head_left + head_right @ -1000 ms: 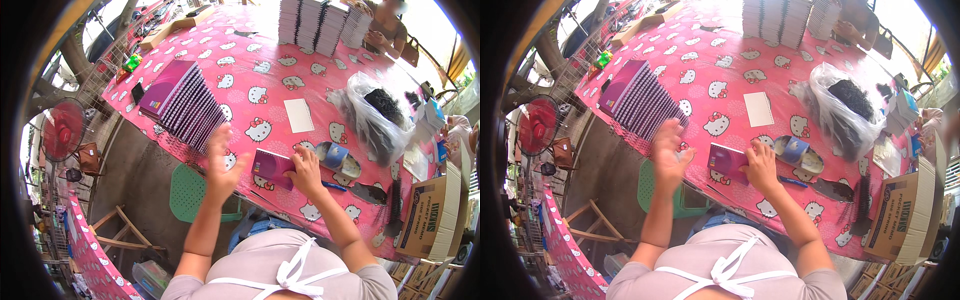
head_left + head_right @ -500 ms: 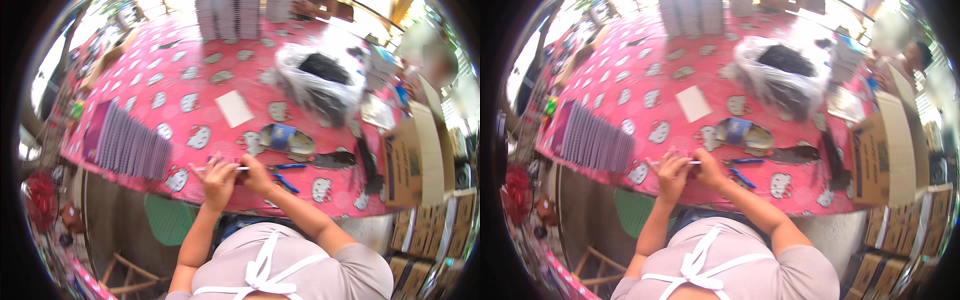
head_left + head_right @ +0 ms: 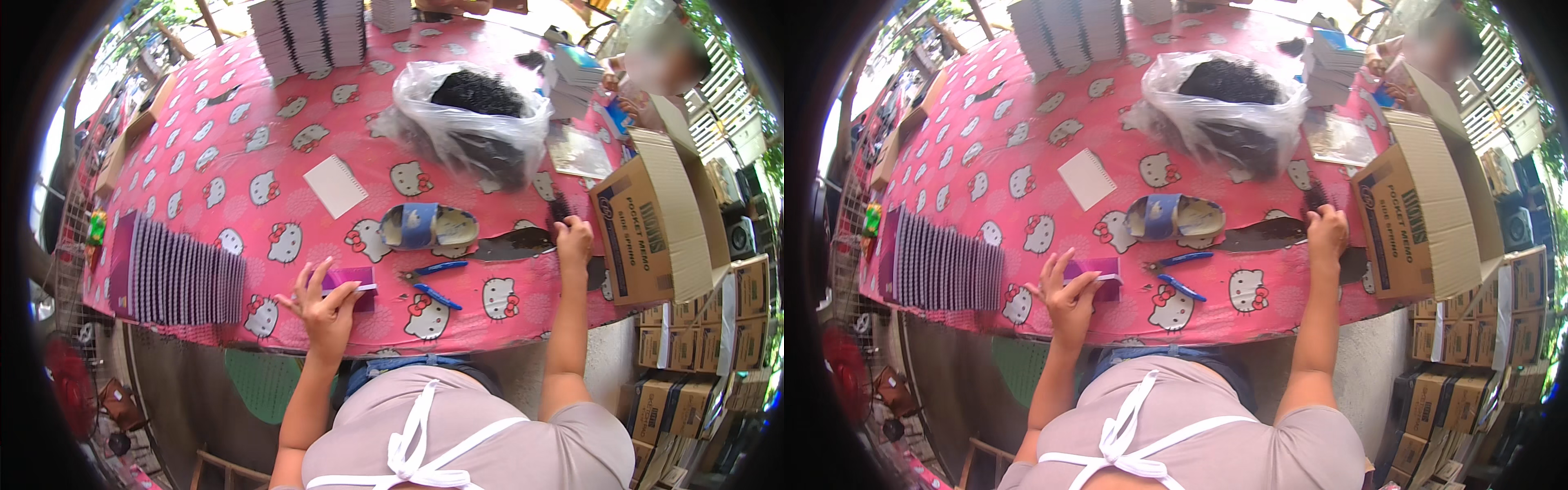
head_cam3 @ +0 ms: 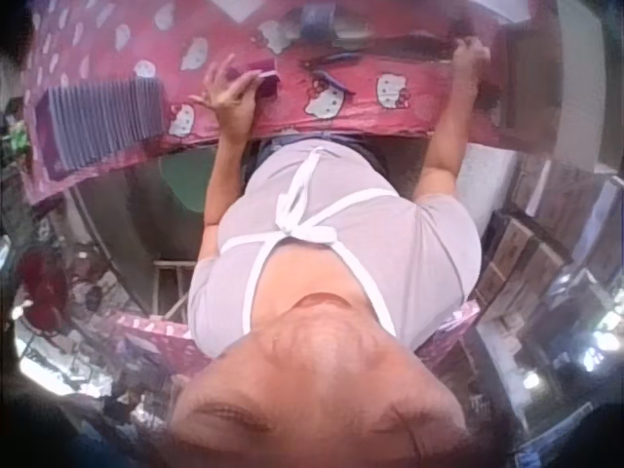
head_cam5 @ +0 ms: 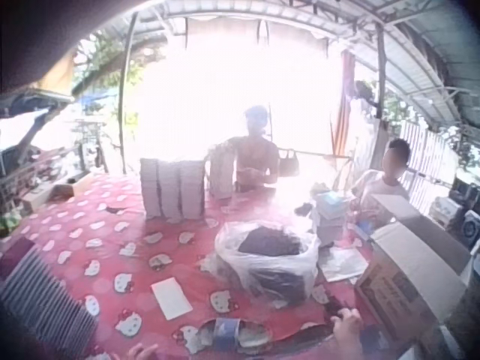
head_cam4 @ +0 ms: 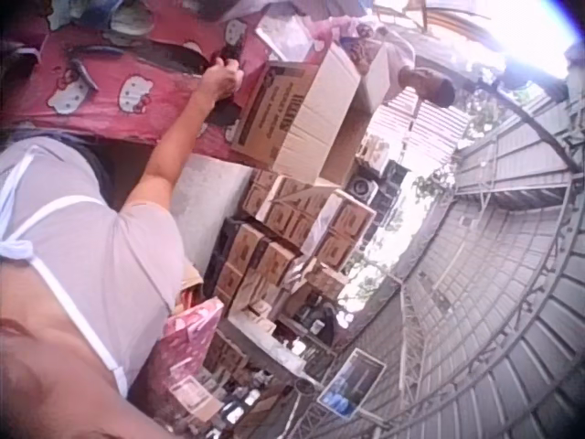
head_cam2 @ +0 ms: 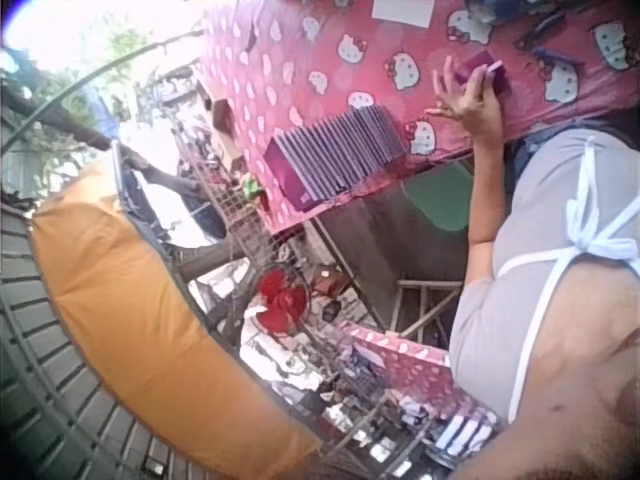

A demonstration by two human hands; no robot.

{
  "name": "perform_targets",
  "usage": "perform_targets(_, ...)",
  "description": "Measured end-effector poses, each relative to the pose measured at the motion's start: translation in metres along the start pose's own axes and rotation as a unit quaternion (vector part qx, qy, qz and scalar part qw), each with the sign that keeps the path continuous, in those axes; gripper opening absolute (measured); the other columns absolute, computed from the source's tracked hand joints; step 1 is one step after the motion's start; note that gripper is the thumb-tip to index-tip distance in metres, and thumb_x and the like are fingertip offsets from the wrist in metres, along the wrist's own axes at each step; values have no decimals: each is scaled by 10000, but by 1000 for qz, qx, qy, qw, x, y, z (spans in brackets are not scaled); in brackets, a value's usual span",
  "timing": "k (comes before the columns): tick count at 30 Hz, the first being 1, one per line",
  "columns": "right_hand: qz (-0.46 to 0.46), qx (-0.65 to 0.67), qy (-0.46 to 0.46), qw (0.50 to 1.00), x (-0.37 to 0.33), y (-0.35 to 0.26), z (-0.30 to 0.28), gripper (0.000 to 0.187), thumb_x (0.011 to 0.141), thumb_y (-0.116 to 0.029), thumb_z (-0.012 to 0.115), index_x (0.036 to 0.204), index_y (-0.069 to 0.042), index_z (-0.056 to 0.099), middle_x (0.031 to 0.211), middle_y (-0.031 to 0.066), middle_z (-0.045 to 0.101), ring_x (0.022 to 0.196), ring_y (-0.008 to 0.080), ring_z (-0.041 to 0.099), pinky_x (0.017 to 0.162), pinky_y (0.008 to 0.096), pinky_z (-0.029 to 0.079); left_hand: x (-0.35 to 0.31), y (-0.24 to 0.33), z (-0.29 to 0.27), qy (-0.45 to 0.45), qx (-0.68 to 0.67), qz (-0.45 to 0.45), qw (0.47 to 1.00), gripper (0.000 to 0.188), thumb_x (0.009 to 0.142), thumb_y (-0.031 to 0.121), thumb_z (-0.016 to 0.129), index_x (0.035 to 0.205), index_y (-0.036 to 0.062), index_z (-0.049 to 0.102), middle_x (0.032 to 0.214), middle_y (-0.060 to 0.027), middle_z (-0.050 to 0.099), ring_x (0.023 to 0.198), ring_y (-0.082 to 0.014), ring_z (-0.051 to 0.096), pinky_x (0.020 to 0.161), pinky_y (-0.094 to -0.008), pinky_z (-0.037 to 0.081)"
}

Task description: The person binds notebooks by threading plastic coils through the punched holes of small purple notebooks and trimming the excess coil with pliers.

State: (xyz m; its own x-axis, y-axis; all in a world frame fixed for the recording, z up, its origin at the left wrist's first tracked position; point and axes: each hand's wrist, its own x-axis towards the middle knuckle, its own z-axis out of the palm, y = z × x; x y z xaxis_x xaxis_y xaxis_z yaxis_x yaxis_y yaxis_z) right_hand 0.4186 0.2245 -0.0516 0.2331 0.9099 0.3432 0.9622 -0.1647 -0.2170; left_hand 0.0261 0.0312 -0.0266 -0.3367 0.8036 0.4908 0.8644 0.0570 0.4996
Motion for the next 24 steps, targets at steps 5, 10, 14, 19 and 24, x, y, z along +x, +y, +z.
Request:
perform_targets(5, -347, 241, 4, 906, -50, -109, -24, 222, 734, 20, 683, 939, -64, 674, 854, 114, 632, 836, 297, 586, 721, 414, 499, -3, -15, 3, -36, -77, 10, 996, 142, 713, 159, 786, 850, 145, 746, 869, 7, 688, 980, -228, 549, 956, -436, 304)
perform_targets(10, -330, 513, -274, 744, -141, -199, -27, 235, 760, 17, 722, 985, -52, 722, 885, 84, 647, 723, 145, 623, 617, 278, 498, -1, -13, -2, -44, -93, 14, 995, 154, 700, 161, 792, 845, 140, 745, 796, 16, 673, 835, -181, 542, 852, -362, 335)
perform_targets(14, -308, 487, -281, 767, -137, -206, -28, 238, 726, -12, 750, 957, -66, 727, 850, 83, 625, 703, 186, 616, 607, 303, 493, -4, -11, -3, -34, -86, 14, 996, 164, 690, 160, 800, 843, 136, 745, 792, 22, 676, 795, -173, 528, 843, -357, 333)
perform_targets(19, -354, 481, -298, 745, -130, -212, -31, 247, 714, -14, 746, 951, -75, 719, 836, 89, 608, 715, 244, 608, 643, 337, 494, -4, -14, -3, -41, -114, -7, 993, 164, 693, 162, 802, 844, 134, 744, 800, 18, 682, 790, -167, 525, 848, -360, 327)
perform_targets(24, -362, 447, -410, 708, -118, -211, -25, 196, 741, -97, 754, 918, -55, 682, 845, 99, 588, 795, 269, 604, 658, 373, 495, -4, -9, -1, -29, -90, 3, 996, 176, 700, 177, 802, 861, 135, 742, 800, 19, 685, 782, -158, 525, 839, -356, 324)
